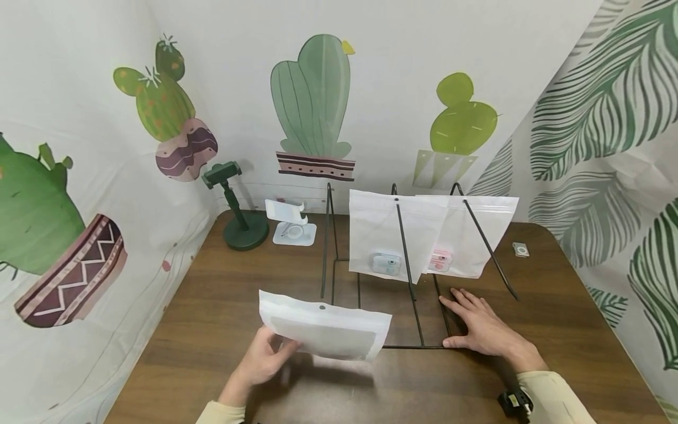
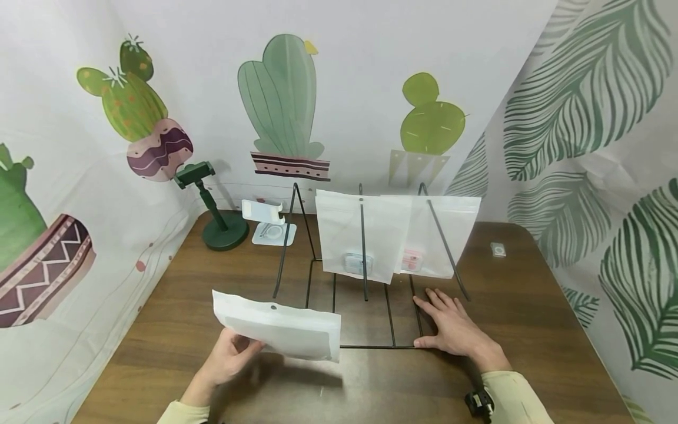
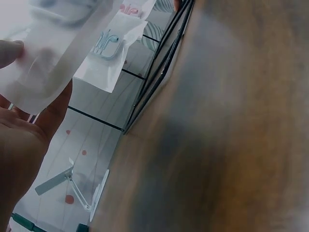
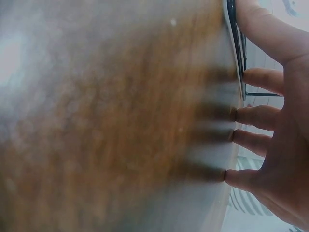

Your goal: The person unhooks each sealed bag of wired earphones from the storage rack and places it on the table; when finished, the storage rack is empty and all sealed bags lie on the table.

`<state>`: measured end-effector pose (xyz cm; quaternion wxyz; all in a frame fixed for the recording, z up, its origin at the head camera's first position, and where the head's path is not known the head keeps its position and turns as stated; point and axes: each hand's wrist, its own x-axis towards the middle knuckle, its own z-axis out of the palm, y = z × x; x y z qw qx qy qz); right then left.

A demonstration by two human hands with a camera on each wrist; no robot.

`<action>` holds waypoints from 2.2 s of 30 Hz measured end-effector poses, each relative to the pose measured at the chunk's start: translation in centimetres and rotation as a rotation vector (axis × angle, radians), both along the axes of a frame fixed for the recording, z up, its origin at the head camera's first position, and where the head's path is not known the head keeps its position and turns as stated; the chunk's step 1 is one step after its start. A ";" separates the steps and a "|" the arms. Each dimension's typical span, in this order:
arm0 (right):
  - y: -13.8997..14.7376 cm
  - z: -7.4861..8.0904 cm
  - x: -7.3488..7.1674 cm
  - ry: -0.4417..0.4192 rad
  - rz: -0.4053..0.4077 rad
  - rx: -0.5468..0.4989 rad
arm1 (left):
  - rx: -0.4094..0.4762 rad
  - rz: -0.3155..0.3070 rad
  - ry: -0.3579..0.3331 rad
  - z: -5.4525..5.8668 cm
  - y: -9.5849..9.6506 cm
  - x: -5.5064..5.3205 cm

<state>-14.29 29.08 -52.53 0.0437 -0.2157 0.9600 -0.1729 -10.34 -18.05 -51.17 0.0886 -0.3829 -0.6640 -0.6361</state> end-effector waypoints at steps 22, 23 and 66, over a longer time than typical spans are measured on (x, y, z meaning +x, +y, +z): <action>0.0 0.3 0.0 -0.004 0.006 -0.015 | -0.123 0.088 -0.150 -0.1 -3.7 1.0; 0.0 0.4 0.0 -0.002 0.006 -0.016 | -0.116 0.078 -0.161 -0.2 -3.9 0.9; 0.1 0.7 -0.6 -0.046 0.023 0.011 | -0.238 0.257 -0.488 -1.8 -7.2 -3.9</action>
